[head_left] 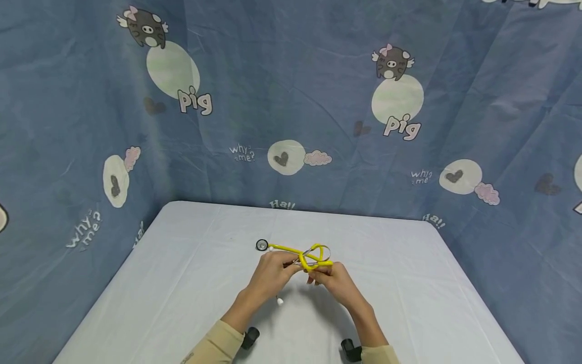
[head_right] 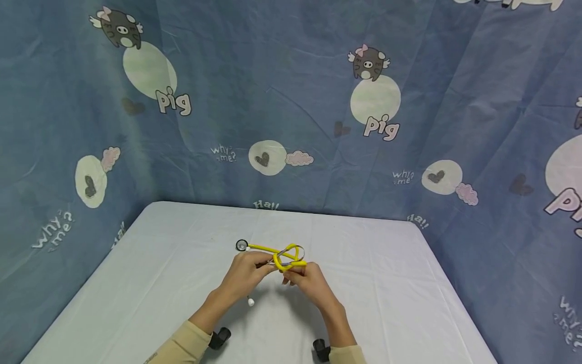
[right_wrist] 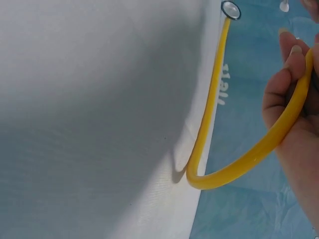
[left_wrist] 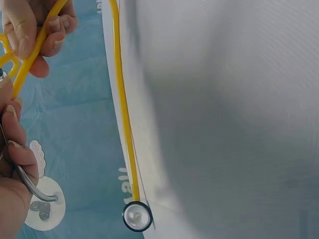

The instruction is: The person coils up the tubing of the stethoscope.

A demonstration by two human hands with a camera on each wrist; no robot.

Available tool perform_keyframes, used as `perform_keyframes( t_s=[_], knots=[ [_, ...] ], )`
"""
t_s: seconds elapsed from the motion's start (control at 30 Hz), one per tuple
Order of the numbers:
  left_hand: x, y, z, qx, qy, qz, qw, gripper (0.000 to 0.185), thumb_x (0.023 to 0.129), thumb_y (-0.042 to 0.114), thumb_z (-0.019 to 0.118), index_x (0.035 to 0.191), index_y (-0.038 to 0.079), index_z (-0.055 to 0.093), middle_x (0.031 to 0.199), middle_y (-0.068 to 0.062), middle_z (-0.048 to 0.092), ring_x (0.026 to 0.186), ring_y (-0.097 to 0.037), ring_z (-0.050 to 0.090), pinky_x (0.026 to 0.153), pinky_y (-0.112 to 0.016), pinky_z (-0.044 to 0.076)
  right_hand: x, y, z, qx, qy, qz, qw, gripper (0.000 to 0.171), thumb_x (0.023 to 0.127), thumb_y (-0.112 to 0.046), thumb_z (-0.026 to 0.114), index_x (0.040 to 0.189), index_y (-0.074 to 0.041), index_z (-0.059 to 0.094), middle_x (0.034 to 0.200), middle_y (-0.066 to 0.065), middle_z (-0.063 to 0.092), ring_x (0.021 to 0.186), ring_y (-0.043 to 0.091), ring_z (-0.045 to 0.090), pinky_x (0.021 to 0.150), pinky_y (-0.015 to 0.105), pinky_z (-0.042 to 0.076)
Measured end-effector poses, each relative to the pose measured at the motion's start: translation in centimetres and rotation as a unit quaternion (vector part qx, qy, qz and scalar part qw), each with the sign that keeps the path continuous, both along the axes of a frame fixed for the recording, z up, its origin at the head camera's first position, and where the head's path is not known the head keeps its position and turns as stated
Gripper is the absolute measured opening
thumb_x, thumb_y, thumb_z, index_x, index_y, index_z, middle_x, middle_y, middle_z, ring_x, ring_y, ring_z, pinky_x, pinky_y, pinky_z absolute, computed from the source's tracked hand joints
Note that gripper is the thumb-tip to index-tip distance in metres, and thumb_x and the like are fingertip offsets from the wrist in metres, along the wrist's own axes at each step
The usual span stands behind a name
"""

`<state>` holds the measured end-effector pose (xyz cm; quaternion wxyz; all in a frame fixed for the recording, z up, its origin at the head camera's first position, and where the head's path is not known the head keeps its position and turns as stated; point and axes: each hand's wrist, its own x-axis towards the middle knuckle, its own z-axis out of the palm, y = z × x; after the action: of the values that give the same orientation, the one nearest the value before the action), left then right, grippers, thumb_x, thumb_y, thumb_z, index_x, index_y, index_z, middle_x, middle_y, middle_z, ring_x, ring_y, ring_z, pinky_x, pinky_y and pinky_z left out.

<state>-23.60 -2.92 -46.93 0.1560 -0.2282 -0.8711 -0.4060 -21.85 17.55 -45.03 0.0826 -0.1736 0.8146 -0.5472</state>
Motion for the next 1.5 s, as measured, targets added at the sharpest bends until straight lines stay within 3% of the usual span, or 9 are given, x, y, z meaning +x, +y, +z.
perform_keyframes(
  t_s=[0.3, 0.43, 0.57, 0.7, 1.0, 1.23, 1.5],
  knots=[
    [-0.5, 0.0, 0.0, -0.013, 0.01, 0.014, 0.9998, 0.016, 0.087, 0.027, 0.077, 0.102, 0.023, 0.079, 0.096, 0.008, 0.077, 0.073, -0.001, 0.061, 0.06, -0.017, 0.046, 0.6, -0.1, 0.8, 0.027, 0.022, 0.01, 0.999, 0.021, 0.098, -0.005, 0.058, 0.108, 0.007, 0.073, 0.088, 0.025, 0.073, 0.085, 0.037, 0.064, 0.075, 0.029, 0.054],
    [-0.8, 0.0, -0.1, -0.016, 0.01, 0.012, 0.9998, 0.011, 0.087, 0.028, 0.076, 0.097, 0.024, 0.079, 0.091, 0.01, 0.076, 0.066, 0.0, 0.056, 0.056, -0.017, 0.043, 0.7, -0.2, 0.7, 0.039, 0.025, 0.001, 0.999, 0.022, 0.098, -0.004, 0.058, 0.111, 0.005, 0.073, 0.087, 0.024, 0.073, 0.08, 0.029, 0.064, 0.071, 0.024, 0.052],
    [-1.1, -0.1, 0.0, -0.02, 0.007, 0.007, 0.9997, 0.008, 0.087, 0.028, 0.076, 0.094, 0.024, 0.08, 0.09, 0.01, 0.076, 0.058, -0.001, 0.049, 0.052, -0.018, 0.04, 0.3, -0.1, -0.7, 0.042, 0.037, -0.019, 0.998, 0.021, 0.098, -0.005, 0.059, 0.111, 0.003, 0.073, 0.085, 0.021, 0.073, 0.079, 0.03, 0.065, 0.069, 0.024, 0.052],
    [-1.4, -0.1, 0.2, -0.027, 0.011, 0.007, 0.9996, 0.01, 0.087, 0.029, 0.076, 0.094, 0.025, 0.081, 0.094, 0.009, 0.077, 0.062, -0.001, 0.053, 0.054, -0.018, 0.041, -0.2, 0.1, -1.9, 0.039, 0.068, -0.038, 0.996, 0.019, 0.097, -0.011, 0.062, 0.106, 0.0, 0.074, 0.08, 0.015, 0.073, 0.077, 0.028, 0.064, 0.067, 0.027, 0.053],
    [-1.5, 0.0, 0.5, -0.038, -0.006, 0.001, 0.9993, 0.015, 0.088, 0.032, 0.075, 0.1, 0.026, 0.08, 0.095, 0.008, 0.078, 0.07, -0.001, 0.059, 0.06, -0.019, 0.045, 0.0, 0.2, -1.5, 0.047, 0.094, -0.046, 0.993, 0.019, 0.095, -0.02, 0.067, 0.09, -0.004, 0.076, 0.069, 0.006, 0.068, 0.063, 0.013, 0.058, 0.059, 0.023, 0.049],
    [-1.9, -0.2, 1.0, -0.059, 0.008, -0.004, 0.9982, 0.015, 0.087, 0.031, 0.075, 0.099, 0.025, 0.081, 0.094, 0.007, 0.078, 0.074, -0.002, 0.064, 0.062, -0.019, 0.047, 0.4, 0.3, -1.0, 0.054, 0.06, -0.027, 0.996, 0.016, 0.096, -0.011, 0.064, 0.106, -0.007, 0.075, 0.076, 0.005, 0.069, 0.069, 0.021, 0.061, 0.06, 0.022, 0.049],
    [-2.1, -0.6, 1.3, -0.092, 0.004, 0.004, 0.9958, 0.016, 0.087, 0.033, 0.075, 0.098, 0.023, 0.081, 0.094, 0.007, 0.078, 0.074, -0.003, 0.065, 0.063, -0.02, 0.048, 0.9, 0.5, -0.5, 0.082, 0.062, -0.008, 0.995, 0.021, 0.095, -0.007, 0.063, 0.114, -0.006, 0.073, 0.085, 0.013, 0.071, 0.065, 0.006, 0.054, 0.054, 0.02, 0.043]
  ],
)
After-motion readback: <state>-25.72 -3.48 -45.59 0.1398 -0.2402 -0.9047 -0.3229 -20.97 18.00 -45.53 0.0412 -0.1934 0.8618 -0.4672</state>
